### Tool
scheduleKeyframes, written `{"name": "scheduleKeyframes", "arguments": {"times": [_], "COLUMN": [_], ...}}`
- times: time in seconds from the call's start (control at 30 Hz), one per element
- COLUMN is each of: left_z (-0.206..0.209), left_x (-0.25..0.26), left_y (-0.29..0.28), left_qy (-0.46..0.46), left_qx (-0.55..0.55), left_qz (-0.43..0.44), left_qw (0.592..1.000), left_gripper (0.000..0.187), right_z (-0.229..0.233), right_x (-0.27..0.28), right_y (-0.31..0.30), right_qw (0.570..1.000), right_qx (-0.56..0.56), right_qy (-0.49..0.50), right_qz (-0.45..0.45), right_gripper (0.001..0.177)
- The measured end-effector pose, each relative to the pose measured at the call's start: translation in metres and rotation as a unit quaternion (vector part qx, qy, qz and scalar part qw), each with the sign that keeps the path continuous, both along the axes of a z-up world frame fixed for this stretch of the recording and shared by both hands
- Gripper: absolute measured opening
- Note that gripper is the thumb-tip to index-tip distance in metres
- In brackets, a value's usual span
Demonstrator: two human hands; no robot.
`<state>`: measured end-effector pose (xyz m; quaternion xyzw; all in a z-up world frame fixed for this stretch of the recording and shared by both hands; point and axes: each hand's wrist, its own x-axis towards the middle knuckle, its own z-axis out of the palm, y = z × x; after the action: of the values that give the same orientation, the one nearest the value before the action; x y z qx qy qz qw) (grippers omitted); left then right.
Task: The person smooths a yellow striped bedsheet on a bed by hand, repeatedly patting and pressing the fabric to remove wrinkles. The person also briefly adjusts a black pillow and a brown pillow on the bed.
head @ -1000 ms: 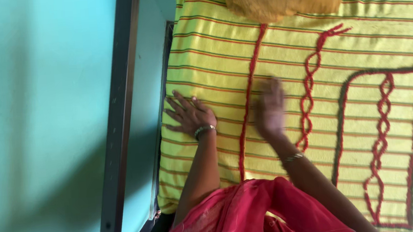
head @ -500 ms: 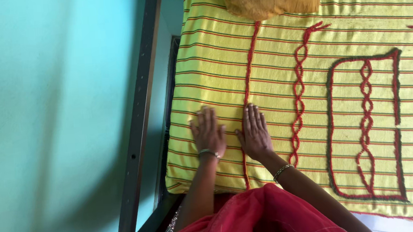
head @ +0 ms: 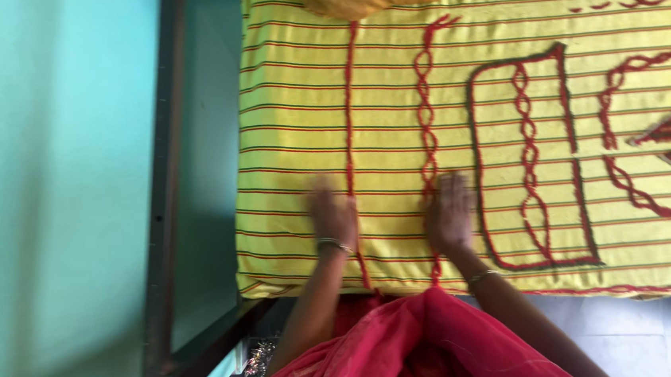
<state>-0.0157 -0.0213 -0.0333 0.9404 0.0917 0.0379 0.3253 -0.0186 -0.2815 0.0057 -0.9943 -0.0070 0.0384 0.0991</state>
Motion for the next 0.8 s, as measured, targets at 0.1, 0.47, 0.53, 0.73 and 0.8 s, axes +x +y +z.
{"name": "scheduleKeyframes", "arguments": {"times": [0.1,0.47,0.53,0.73,0.8], "left_z": [0.024,0.036,0.038,0.006,0.002], "left_x": [-0.040,-0.078,-0.078,-0.062,-0.058], "left_y": [-0.064,-0.030,-0.039,-0.150,-0.220], "left_qy": [-0.041,0.052,0.096,0.012,-0.141], "left_qx": [0.131,0.218,0.223,0.160,-0.025], "left_qz": [-0.232,-0.069,-0.042,0.027,-0.132], "left_qw": [0.963,0.972,0.969,0.987,0.981], "left_gripper": [0.070,0.065,0.064,0.071,0.069], "right_z": [0.006,0.052,0.050,0.031,0.022], "right_x": [-0.018,-0.069,-0.079,-0.097,-0.085], "right_y": [0.025,-0.135,-0.184,-0.261,-0.246], "right_qw": [0.984,0.998,0.999,0.997,0.997], "right_qx": [-0.088,-0.021,-0.024,0.023,0.016], "right_qy": [0.100,0.052,0.032,-0.003,0.049], "right_qz": [0.116,0.039,0.011,-0.074,-0.066], "right_gripper": [0.090,0.089,0.085,0.078,0.080]}}
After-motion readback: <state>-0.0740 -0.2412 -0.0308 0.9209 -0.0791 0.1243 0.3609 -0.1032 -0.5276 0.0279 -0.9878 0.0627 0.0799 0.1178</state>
